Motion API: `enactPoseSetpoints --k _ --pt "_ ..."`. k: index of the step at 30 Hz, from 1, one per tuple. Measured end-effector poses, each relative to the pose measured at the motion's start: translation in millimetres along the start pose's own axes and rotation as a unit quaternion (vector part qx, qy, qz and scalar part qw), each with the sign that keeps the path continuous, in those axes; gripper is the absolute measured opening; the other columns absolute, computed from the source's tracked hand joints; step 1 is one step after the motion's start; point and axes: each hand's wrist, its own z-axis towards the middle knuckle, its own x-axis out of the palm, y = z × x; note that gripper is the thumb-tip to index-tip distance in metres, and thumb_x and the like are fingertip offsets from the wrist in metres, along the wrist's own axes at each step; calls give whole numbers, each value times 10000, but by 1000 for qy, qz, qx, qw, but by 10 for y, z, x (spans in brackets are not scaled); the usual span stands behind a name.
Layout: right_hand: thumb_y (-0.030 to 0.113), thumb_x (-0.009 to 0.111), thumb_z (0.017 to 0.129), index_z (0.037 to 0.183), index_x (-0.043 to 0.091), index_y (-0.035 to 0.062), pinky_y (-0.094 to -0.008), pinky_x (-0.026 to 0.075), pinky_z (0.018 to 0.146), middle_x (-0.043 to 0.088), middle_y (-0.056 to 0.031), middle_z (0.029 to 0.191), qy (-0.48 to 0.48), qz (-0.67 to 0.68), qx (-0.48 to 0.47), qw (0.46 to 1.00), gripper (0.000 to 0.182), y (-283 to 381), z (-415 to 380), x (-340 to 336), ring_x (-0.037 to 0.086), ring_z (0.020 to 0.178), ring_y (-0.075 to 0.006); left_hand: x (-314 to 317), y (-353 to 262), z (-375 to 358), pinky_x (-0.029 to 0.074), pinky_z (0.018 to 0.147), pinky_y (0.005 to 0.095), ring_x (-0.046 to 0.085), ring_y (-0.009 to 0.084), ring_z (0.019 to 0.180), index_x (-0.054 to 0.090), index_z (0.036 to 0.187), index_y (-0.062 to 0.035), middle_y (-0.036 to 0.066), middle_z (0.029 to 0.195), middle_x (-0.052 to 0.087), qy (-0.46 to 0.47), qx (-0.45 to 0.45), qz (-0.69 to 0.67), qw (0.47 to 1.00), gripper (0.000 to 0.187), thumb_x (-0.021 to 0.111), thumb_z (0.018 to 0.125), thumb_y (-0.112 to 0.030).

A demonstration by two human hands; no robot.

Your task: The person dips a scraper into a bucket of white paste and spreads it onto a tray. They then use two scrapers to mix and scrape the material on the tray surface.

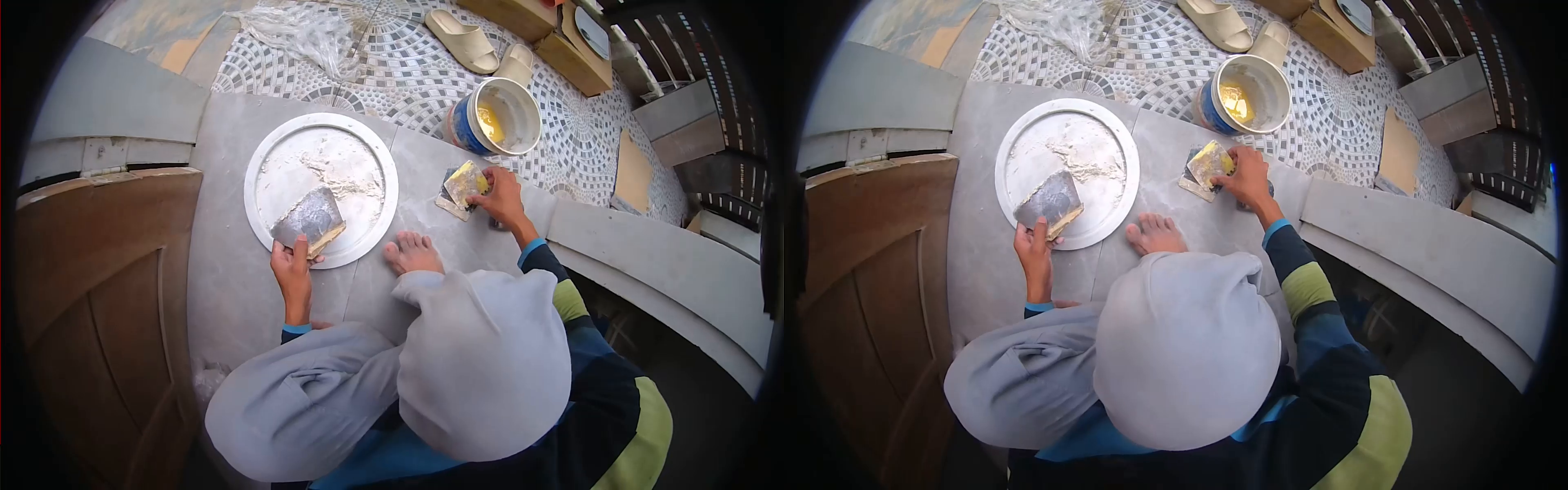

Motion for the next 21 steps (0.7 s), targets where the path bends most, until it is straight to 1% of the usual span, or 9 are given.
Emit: enactPoseSetpoints --k 4,6,8,9,10,12,14,17,21 --pt "227 785 669 962 587 12 -353 468 764 619 -108 859 37 140 56 988 414 -209 11 -67 588 841 -236 -121 18 32 538 554 257 619 139 719 495 976 -1 81 896 600 -3 -3 -29 1000 212 534 938 -206" --pt "179 754 696 922 612 14 -328 477 700 628 -91 781 87 385 89 914 314 -390 -83 -181 609 740 -202 -175 48 10 535 559 255 620 134 727 494 964 -7 77 882 598 -19 -10 -39 999 223 535 943 -225" --pt "151 731 716 955 619 14 -345 490 677 658 -90 807 152 249 83 953 297 -632 -134 -245 634 739 -221 -196 80 22 538 571 263 621 137 739 494 961 -9 86 901 597 -25 -16 -79 996 223 542 941 -225" --pt "158 731 716 1048 593 10 -376 475 748 653 -98 917 66 44 50 996 389 -460 -213 -318 623 854 -252 -183 78 28 538 571 263 621 137 739 494 961 -9 86 901 597 -33 -11 -74 997 223 542 941 -225" --pt "158 731 716 1048 593 10 -376 475 748 653 -98 917 72 52 39 995 389 -334 -233 -335 623 854 -252 -144 73 29 526 594 260 612 134 766 503 1023 -13 80 932 599 -13 -17 -78 997 227 551 933 -216" --pt "201 759 684 1106 567 19 -407 432 827 610 -105 1060 -81 -91 -119 985 498 -76 -187 -185 572 989 -271 -83 11 -5 509 644 262 599 133 812 513 1088 -15 69 974 599 4 -16 -81 997 246 567 918 -185" --pt "287 813 610 1177 520 43 -432 380 866 541 -115 1145 -14 -21 -104 994 684 156 -152 3 506 1077 -269 -55 -7 -3 495 697 276 593 138 849 511 1105 -3 65 993 596 26 -16 -84 996 256 579 903 -146" --pt "370 877 455 1273 401 89 -455 360 835 510 -114 1138 36 -173 -36 984 987 383 -53 60 482 1099 -292 -96 47 45 490 728 283 588 137 863 522 1113 16 59 993 598 20 -6 -114 993 272 584 899 -141" --pt "273 864 518 1102 511 39 -424 388 805 540 -99 1039 70 -138 -95 983 722 430 90 -75 527 1003 -280 -129 16 26 482 788 291 581 140 895 547 1116 23 54 1003 596 -43 -45 -242 968 283 564 918 -179"
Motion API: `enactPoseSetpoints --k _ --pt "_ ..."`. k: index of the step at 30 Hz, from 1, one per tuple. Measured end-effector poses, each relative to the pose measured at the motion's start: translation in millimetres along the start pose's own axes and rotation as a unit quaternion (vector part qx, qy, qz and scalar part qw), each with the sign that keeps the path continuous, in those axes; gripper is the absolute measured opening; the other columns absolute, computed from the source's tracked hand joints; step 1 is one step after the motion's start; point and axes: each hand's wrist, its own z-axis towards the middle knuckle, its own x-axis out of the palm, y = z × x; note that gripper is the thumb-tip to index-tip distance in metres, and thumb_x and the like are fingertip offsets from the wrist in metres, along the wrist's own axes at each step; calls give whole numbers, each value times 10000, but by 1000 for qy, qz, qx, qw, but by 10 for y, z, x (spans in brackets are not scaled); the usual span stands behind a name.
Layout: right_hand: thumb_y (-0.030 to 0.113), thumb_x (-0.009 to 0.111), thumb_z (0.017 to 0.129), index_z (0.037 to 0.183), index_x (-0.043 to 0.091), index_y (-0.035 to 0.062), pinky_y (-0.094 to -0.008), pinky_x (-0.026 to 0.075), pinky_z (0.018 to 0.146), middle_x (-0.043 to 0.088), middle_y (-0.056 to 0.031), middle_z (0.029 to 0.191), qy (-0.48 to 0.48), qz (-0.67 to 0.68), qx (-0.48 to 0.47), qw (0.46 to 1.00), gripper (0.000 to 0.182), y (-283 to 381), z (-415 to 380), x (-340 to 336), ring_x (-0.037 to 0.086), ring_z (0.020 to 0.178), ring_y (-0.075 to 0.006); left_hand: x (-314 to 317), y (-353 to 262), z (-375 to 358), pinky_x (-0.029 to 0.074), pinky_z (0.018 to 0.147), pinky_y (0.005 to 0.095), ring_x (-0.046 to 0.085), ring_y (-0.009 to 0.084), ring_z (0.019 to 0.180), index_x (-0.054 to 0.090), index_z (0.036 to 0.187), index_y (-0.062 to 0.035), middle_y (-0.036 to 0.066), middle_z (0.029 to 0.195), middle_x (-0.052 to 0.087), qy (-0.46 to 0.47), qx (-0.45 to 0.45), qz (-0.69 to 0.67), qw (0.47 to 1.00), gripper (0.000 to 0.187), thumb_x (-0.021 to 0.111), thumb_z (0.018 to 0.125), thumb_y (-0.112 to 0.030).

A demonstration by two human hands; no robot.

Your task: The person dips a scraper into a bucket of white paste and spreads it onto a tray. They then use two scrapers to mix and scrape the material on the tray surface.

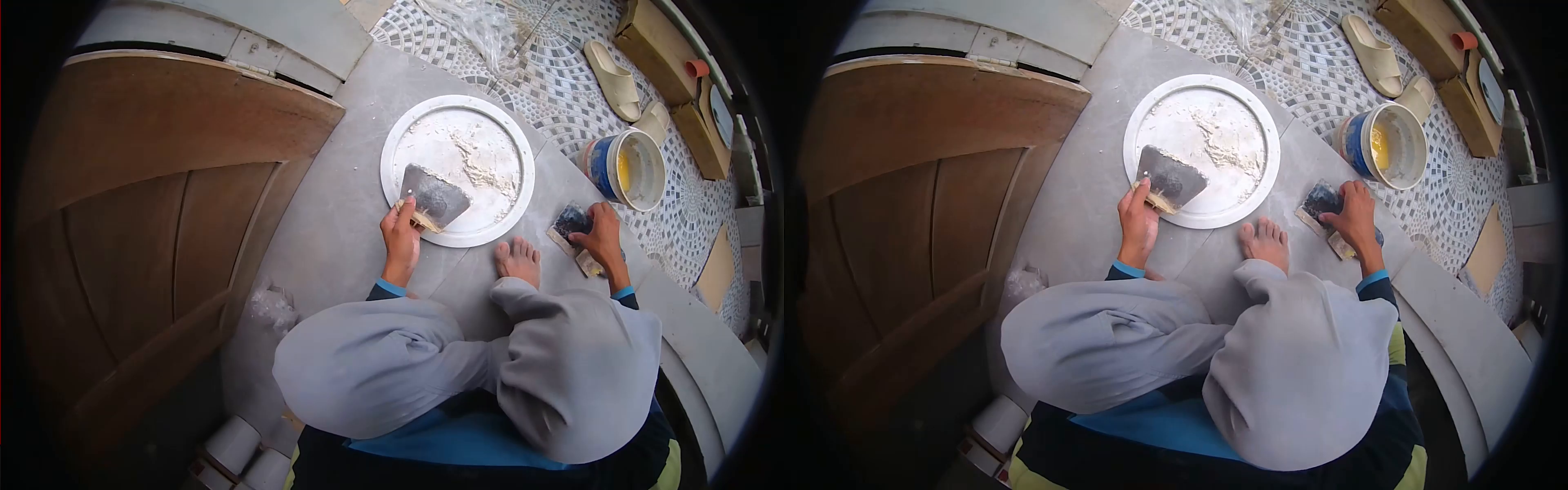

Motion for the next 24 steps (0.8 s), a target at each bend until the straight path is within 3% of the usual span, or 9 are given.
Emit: enactPoseSetpoints --k 3,5,7,9,10,14,17,20,24 --pt "164 827 618 1016 557 20 -325 433 767 572 -62 928 88 225 10 970 502 -103 101 -44 573 877 -215 -77 31 25 437 910 341 535 194 1054 495 1162 14 92 1133 551 -24 4 -12 1000 279 489 947 -163" --pt "92 774 690 1018 570 28 -215 427 681 607 -46 906 59 559 -28 827 392 -132 109 -9 568 800 -123 -83 51 32 436 917 340 532 190 1063 489 1170 13 91 1140 549 -17 8 -32 999 281 489 947 -158" --pt "84 768 706 1110 558 22 -225 457 805 602 -38 973 120 598 23 793 460 -72 126 -272 587 895 -120 -35 34 21 436 924 339 530 187 1073 484 1179 11 89 1147 548 -4 10 -49 999 284 489 947 -153" --pt "71 768 685 1180 511 2 -234 477 819 619 -44 970 154 772 -30 616 562 246 71 -624 600 897 -124 50 -27 -31 437 922 335 532 188 1069 471 1200 8 86 1154 543 23 18 -26 999 298 491 947 -148" --pt "72 778 660 1224 468 -12 -228 510 752 633 -38 948 174 788 -71 586 649 317 54 -697 617 850 -112 48 -21 -45 437 922 335 532 188 1069 471 1200 8 86 1154 543 22 18 -25 999 298 491 947 -148" --pt "39 787 627 1136 529 10 -206 500 598 628 -13 881 225 703 -11 675 572 353 -37 -419 604 738 -79 92 -50 -40 435 922 335 532 186 1066 463 1215 19 83 1158 539 33 36 -25 999 319 504 942 -143" --pt "3 769 624 1000 587 18 -209 486 725 632 -20 901 169 643 -20 747 418 267 40 -295 597 800 -90 80 -61 -46 435 923 337 531 182 1064 465 1210 26 83 1151 540 34 48 -11 998 325 515 940 -147" --pt "86 769 643 1064 584 -3 -288 483 841 647 -49 939 102 711 -96 689 468 190 183 -674 623 883 -146 -5 -12 -25 435 922 335 530 176 1063 471 1195 29 80 1139 543 34 49 1 998 318 522 940 -155" --pt "85 652 765 1235 473 -5 -324 469 930 598 -100 1129 62 839 -118 527 511 329 247 -919 615 992 -187 97 -27 -30 475 837 301 549 126 939 517 1089 23 55 1028 560 12 55 -29 998 255 546 938 -181"
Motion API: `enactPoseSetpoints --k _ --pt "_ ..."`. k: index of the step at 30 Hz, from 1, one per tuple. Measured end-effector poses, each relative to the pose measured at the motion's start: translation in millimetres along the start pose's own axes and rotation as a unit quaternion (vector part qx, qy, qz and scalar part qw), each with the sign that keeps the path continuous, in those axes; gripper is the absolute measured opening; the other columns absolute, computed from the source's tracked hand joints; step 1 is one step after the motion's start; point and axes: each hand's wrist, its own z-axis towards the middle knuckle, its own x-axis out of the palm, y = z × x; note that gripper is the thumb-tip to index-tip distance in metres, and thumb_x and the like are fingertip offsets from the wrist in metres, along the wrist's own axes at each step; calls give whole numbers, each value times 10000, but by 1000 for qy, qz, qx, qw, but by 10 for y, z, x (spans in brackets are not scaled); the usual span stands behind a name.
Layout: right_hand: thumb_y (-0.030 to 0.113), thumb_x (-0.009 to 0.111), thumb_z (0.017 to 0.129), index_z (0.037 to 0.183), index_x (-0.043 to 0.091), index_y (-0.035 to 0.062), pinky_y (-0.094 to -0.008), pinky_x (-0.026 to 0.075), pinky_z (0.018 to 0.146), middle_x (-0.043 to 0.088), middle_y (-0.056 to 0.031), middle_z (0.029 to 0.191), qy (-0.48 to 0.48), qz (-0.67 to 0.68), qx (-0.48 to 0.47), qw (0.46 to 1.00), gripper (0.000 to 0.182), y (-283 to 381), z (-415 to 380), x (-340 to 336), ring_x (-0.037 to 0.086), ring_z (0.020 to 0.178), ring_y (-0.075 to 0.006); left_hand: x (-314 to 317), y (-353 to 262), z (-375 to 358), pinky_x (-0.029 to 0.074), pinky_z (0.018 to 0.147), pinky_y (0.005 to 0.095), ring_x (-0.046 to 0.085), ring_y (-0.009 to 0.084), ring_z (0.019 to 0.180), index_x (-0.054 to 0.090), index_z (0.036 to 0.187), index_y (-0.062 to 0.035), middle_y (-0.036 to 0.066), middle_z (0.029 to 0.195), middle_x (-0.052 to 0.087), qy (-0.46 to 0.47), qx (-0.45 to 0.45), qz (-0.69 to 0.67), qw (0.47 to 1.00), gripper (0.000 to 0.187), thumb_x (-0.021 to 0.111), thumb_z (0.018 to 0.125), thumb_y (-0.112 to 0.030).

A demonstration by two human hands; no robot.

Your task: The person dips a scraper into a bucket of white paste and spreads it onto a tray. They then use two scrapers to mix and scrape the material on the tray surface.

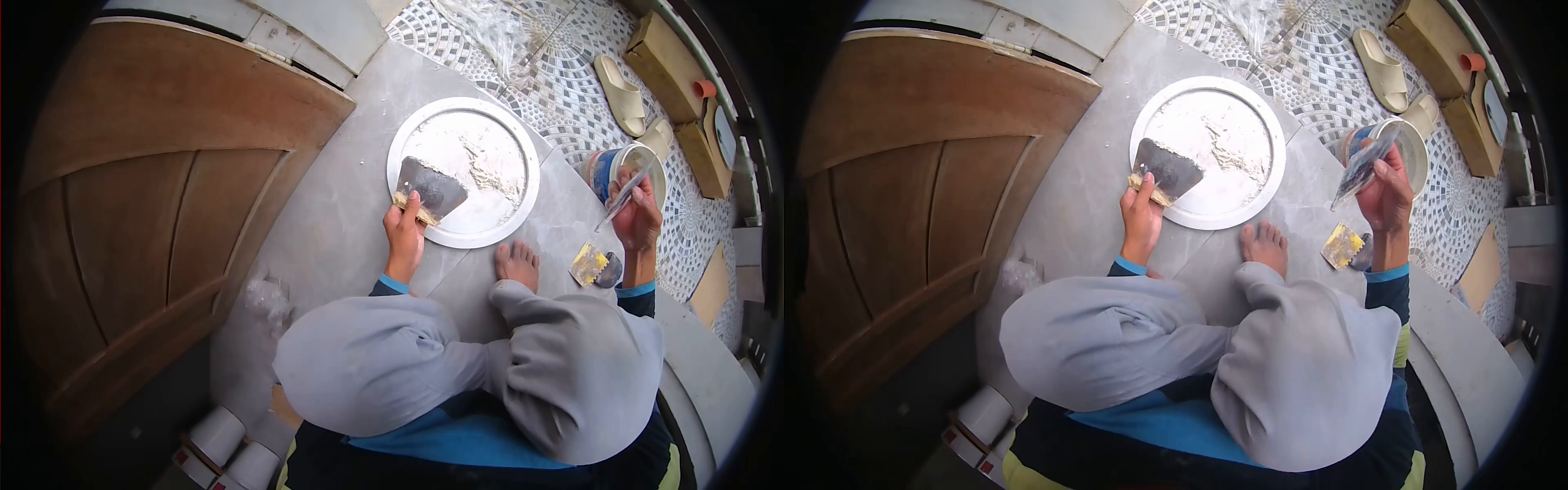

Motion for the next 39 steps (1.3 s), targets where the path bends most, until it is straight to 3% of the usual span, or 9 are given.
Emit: enactPoseSetpoints --k 6,13,17,18,20,21,25,34,39 --pt "-2 630 782 1152 500 -17 -290 505 844 630 -93 1012 -28 -64 173 982 392 -322 63 372 627 892 -149 -30 -46 20 499 616 278 585 117 787 507 1079 -6 54 959 594 -53 14 113 992 253 493 962 -230" --pt "104 630 841 1095 573 13 -314 527 813 646 -95 1000 -206 100 187 955 277 -666 101 539 645 882 -172 -45 26 98 441 505 251 534 80 655 512 1016 -13 27 845 575 -60 91 154 982 226 516 950 -229" --pt "86 648 828 1015 611 34 -263 515 747 659 -25 935 -80 -94 139 983 198 -681 51 749 641 816 -124 -102 81 153 446 451 253 483 62 585 507 895 13 10 746 520 -76 134 224 963 248 542 929 -230" --pt "84 653 833 1044 573 18 -261 508 692 644 -36 999 2 -275 98 957 236 -722 51 607 616 807 -93 -135 107 164 427 436 250 469 58 575 507 889 11 3 734 507 -67 140 245 957 244 543 928 -227" --pt "41 656 753 1002 562 29 -294 494 637 633 -49 988 188 -602 -142 763 266 -642 34 867 609 780 -157 -107 94 137 412 424 249 459 56 565 509 886 4 -5 722 493 -61 118 233 963 238 541 928 -228" --pt "37 655 718 990 560 34 -306 493 638 626 -53 986 281 -660 -294 632 288 -647 52 950 604 782 -184 -58 56 115 396 413 248 449 55 555 511 884 -2 -13 711 478 -55 99 221 969 233 539 929 -229" --pt "152 591 743 1079 590 15 -302 465 650 581 -69 1046 389 -707 -336 485 363 -682 50 1053 544 760 -180 119 -100 13 392 410 241 453 52 554 516 895 -12 -21 696 469 -31 63 200 977 221 536 930 -230" --pt "144 554 755 1110 580 -17 -282 454 652 552 -86 1038 459 -742 -345 346 390 -789 115 1066 526 752 -160 102 -75 -66 377 391 227 450 51 510 519 943 -30 -23 702 485 -1 3 123 992 191 526 935 -221" --pt "170 556 780 978 583 12 -294 467 691 524 -58 932 425 -759 -349 348 255 -940 539 1011 537 809 -170 157 -89 -149 387 379 228 454 53 476 493 876 -40 -22 642 467 67 5 253 965 241 523 942 -269"
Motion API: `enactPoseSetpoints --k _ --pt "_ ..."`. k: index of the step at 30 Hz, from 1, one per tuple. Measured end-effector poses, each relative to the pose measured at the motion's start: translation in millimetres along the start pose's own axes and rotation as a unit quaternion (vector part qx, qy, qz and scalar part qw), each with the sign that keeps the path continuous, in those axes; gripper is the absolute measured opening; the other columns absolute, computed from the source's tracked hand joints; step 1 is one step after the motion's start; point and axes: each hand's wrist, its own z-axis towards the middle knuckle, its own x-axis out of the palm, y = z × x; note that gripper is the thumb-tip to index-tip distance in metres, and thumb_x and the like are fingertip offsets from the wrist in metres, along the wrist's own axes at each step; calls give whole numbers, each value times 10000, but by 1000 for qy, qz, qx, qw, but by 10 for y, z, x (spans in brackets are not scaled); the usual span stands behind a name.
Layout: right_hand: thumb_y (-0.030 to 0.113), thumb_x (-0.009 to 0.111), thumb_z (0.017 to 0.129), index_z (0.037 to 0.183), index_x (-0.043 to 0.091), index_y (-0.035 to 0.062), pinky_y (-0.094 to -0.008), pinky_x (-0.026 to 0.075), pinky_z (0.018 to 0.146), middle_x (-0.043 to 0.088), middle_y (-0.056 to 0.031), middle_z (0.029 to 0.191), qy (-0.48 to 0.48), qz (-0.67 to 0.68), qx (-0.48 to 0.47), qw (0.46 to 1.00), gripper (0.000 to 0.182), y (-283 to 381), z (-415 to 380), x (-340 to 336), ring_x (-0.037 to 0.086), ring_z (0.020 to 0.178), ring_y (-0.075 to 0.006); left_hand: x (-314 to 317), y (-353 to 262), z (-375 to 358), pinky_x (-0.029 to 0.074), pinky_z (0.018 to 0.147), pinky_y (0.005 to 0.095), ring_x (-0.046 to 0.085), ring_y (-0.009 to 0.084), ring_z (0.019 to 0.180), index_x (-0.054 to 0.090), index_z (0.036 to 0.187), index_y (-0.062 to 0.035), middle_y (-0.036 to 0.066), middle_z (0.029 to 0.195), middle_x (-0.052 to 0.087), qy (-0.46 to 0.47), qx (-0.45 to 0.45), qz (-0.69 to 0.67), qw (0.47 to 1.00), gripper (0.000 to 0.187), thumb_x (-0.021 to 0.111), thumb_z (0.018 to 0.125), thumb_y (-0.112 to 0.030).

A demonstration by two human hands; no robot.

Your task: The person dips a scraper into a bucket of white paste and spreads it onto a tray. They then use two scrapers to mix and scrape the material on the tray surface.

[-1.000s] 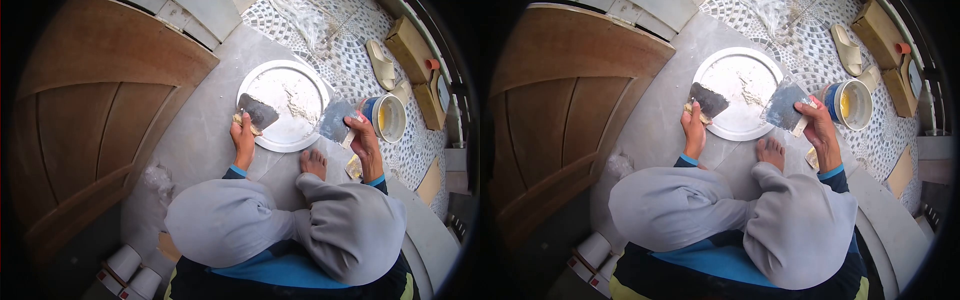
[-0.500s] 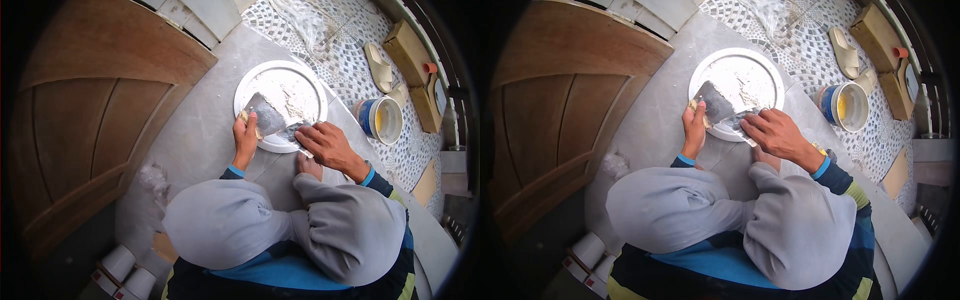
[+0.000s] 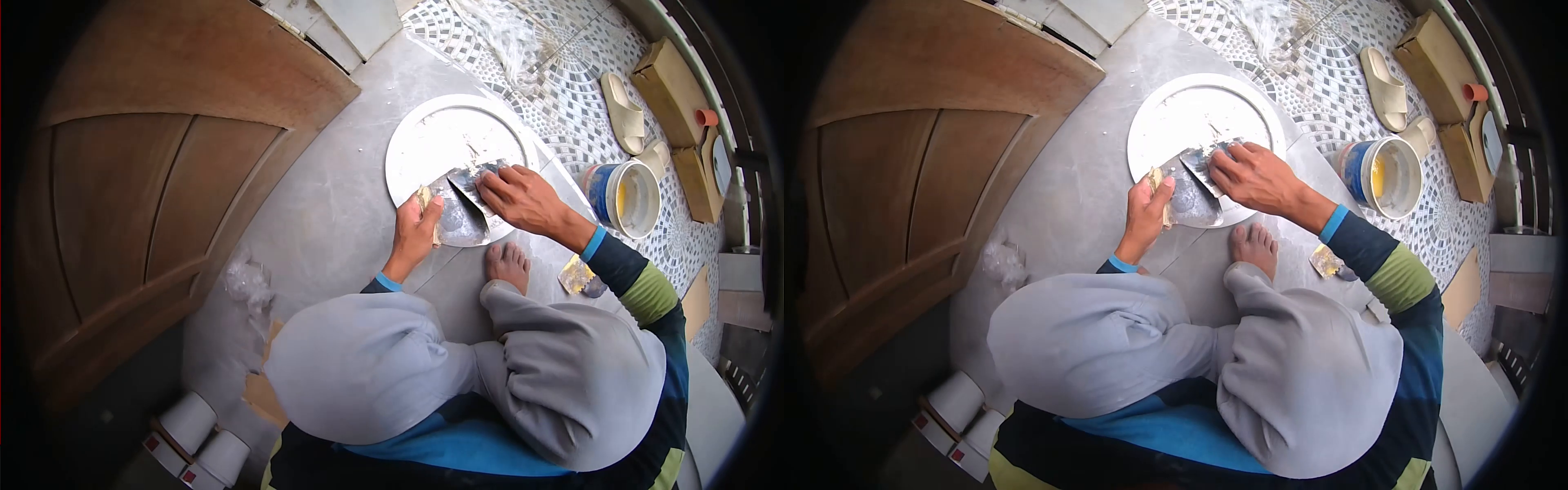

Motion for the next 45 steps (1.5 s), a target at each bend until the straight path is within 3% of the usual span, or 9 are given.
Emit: enactPoseSetpoints --k 12,20,23,26,32,36,42,44,45 --pt "141 549 801 1021 574 0 -287 460 678 543 -87 1033 -2 34 -2 999 262 268 76 119 519 784 -174 -120 53 34 421 373 253 483 90 444 491 833 -37 16 609 484 4 -44 42 998 401 328 1000 -364" --pt "78 627 798 919 582 -10 -323 492 630 605 -63 859 -63 275 337 898 157 -12 -4 102 607 726 -203 -304 290 163 392 526 256 439 67 598 505 792 -20 7 645 458 -94 90 148 980 356 411 980 -307" --pt "113 672 821 1100 572 -57 -277 519 706 643 -112 1031 -127 750 429 488 342 81 -129 198 638 811 -136 -356 421 221 427 822 248 530 105 921 531 1149 47 54 1028 586 -99 -7 0 995 388 445 978 -291" --pt "107 669 805 1073 569 -10 -266 549 727 651 -85 958 -125 856 446 229 309 284 -98 158 654 800 -139 -169 377 269 370 630 242 401 53 702 540 881 -9 -45 750 470 -135 36 -94 986 286 428 978 -254" --pt "111 657 810 1063 570 26 -239 547 623 652 -56 932 -151 872 458 86 281 495 -16 386 659 764 -127 -52 387 231 410 914 273 532 143 1035 519 1170 30 89 1130 575 -79 23 -182 980 357 418 991 -262" --pt "98 644 813 1053 567 14 -237 547 610 649 -61 926 -123 874 464 68 265 362 -211 725 659 761 -128 -46 454 193 426 866 257 541 126 985 523 1161 25 75 1092 583 -59 29 -144 987 365 405 995 -278" --pt "98 618 836 1036 571 -36 -292 526 625 653 -77 872 -188 790 545 211 245 375 -264 413 644 731 -151 -92 102 164 346 582 245 372 59 654 485 810 -28 -33 681 415 -117 38 17 992 282 430 972 -252" --pt "79 603 834 974 610 -6 -304 490 604 652 -98 853 -154 543 515 645 164 346 -450 378 622 717 -144 -93 104 178 364 562 253 402 69 612 491 799 -17 -24 644 429 -150 19 -6 989 283 426 963 -238" --pt "46 617 784 928 637 33 -319 457 573 638 -98 816 -144 430 460 763 147 355 -440 254 579 624 -177 -112 58 168 375 564 259 420 75 604 498 804 -7 -17 646 447 -149 -28 -16 988 291 419 963 -239"
